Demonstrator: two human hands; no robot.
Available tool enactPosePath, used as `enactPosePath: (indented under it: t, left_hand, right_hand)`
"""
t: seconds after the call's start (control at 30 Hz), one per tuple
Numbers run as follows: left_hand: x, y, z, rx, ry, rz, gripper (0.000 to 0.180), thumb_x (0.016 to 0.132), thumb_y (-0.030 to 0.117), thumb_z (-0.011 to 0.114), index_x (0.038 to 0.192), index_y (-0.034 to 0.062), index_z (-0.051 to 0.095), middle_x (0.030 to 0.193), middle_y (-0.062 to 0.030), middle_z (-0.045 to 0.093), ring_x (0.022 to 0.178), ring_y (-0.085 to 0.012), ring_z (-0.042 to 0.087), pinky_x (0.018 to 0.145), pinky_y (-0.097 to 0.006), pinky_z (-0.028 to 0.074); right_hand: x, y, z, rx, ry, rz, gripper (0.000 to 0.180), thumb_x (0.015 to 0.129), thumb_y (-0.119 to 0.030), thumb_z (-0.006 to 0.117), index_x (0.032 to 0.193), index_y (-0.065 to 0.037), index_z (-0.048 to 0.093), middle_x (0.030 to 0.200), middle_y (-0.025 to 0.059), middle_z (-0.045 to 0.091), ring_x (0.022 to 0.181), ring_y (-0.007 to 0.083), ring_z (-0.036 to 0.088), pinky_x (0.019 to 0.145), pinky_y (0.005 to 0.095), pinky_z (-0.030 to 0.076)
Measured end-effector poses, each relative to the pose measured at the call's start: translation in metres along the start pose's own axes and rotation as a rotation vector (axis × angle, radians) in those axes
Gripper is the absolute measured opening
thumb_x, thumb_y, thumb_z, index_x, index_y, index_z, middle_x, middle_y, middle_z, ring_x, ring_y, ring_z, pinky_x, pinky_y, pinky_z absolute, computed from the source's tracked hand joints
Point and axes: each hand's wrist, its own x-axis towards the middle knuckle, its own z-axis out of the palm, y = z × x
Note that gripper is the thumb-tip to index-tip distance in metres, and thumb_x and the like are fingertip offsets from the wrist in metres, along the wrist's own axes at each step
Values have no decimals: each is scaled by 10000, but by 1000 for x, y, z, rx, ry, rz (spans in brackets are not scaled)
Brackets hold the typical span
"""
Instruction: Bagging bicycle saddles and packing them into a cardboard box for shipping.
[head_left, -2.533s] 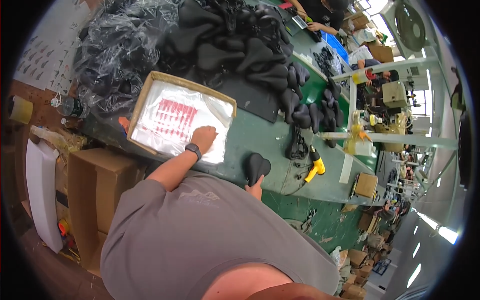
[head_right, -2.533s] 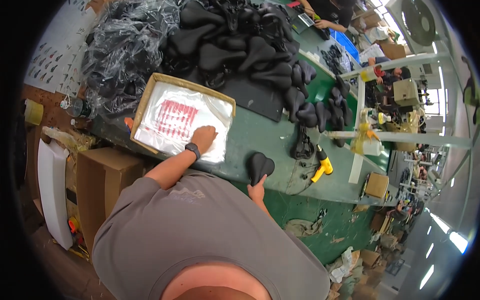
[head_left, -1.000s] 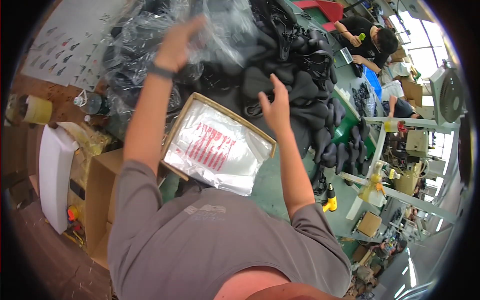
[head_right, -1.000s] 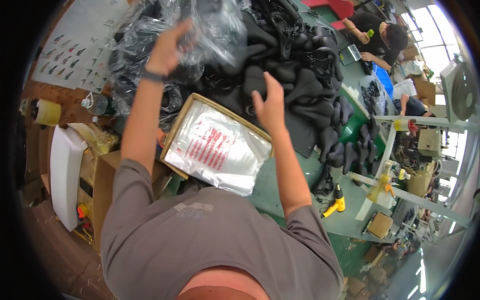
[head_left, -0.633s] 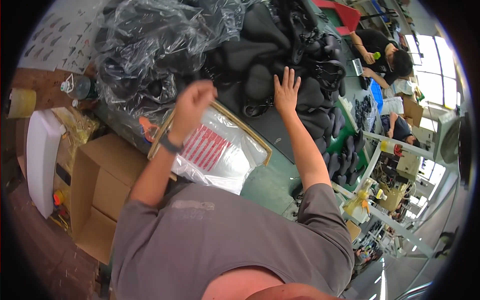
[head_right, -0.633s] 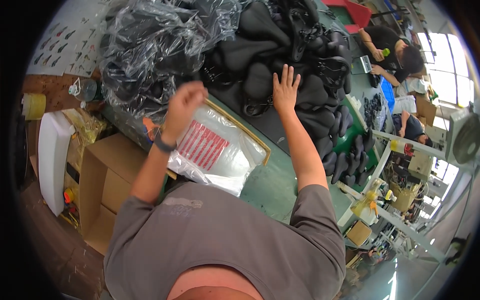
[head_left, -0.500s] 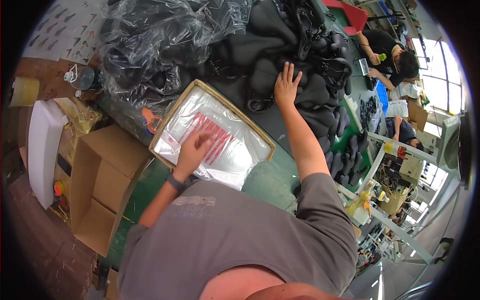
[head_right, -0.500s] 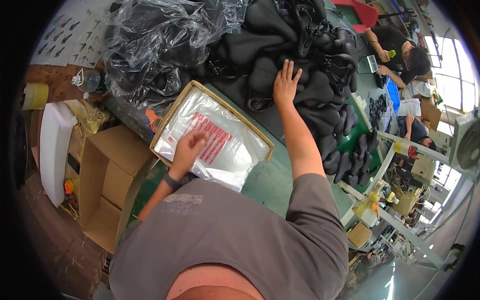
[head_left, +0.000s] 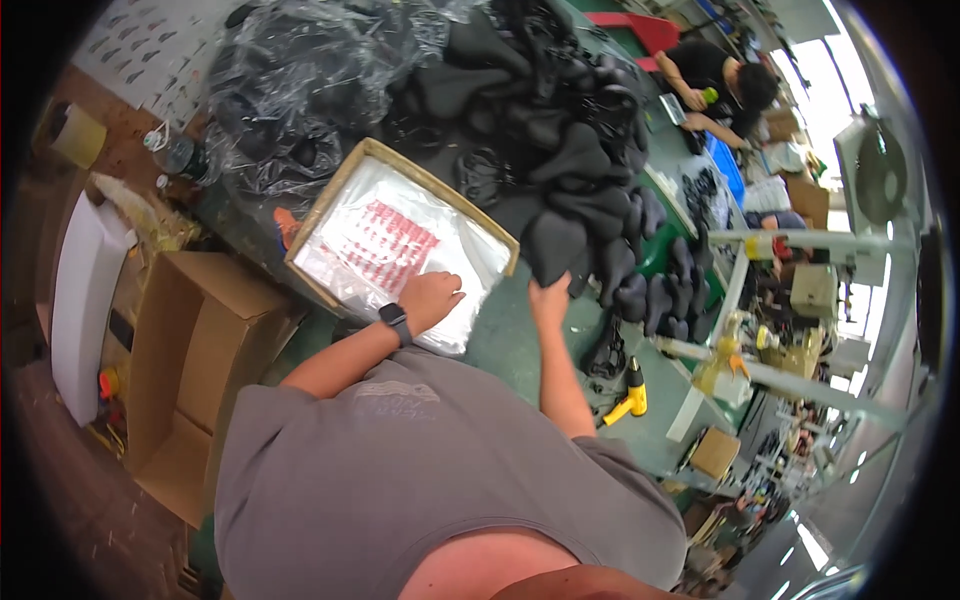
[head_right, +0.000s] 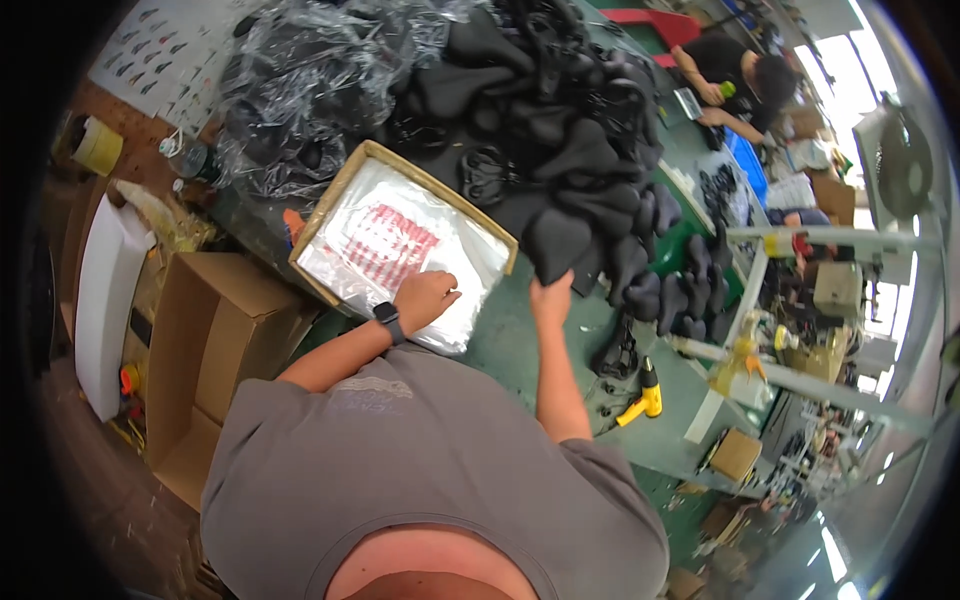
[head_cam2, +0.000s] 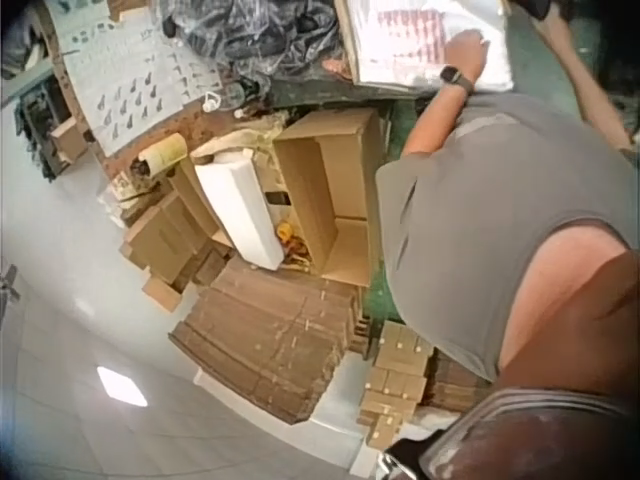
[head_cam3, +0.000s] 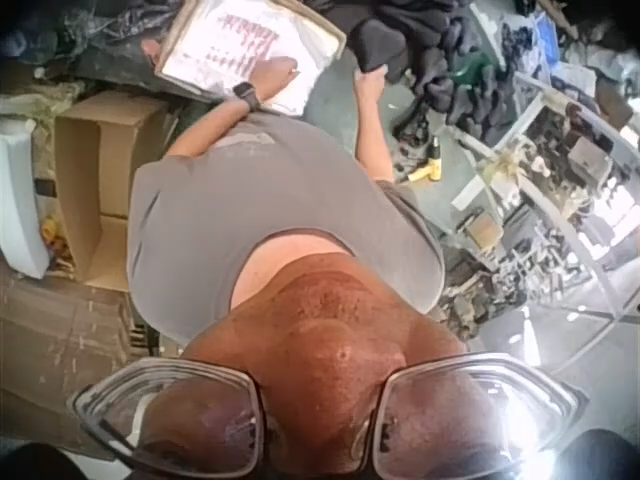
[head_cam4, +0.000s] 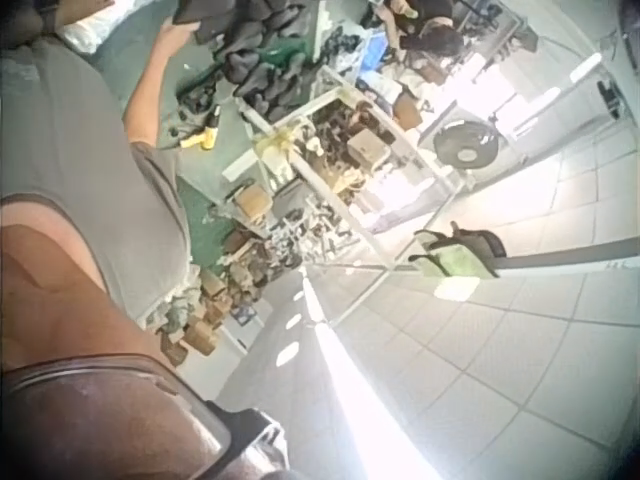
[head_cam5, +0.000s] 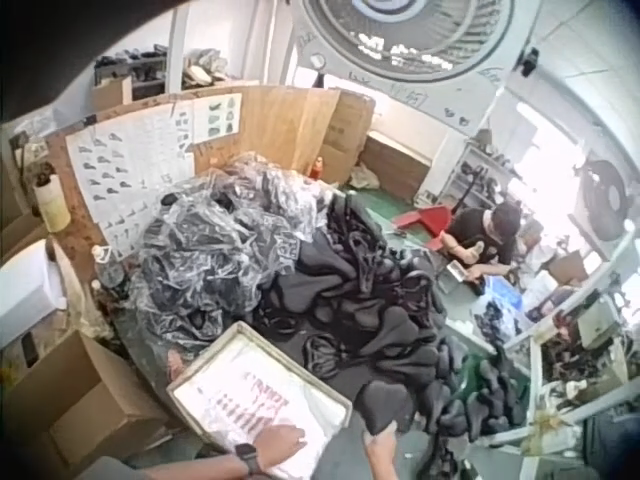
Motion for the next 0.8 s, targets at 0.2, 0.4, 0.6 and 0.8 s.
enactPosePath:
  t: [0.2,0.4,0.6,0.8]
  left_hand:
    - [15,-29,78,141,140,16,253,899,297,758,902,65,656,910,-143,668,907,-367,651,761,-502,526]
    - [1,-8,79,204,319,184,272,912,343,743,928,89,646,917,-123,635,905,-343,623,801,-474,513]
    - [-8,-29,97,254,342,86,182,929,266,728,930,97,661,971,-107,635,937,-335,617,806,-481,509]
    - [-29,-8,78,278,287,99,230,926,318,735,988,104,677,986,-120,627,979,-334,609,830,-468,517]
  right_hand:
    - [-229,160,2,-125,-325,476,918,783,-182,759,1495,52,229,1135,356,681,1088,529,659,951,560,529]
    - [-308,240,2,122,-317,491,786,713,-210,827,1340,65,440,982,261,711,896,421,720,827,507,585]
    - [-302,196,-77,1765,-635,974,297,969,-174,684,1111,80,631,945,142,675,790,209,660,641,307,574]
    - [-269,126,-52,1640,-655,652,362,985,-167,720,1261,-15,541,1022,129,687,758,209,683,604,326,591]
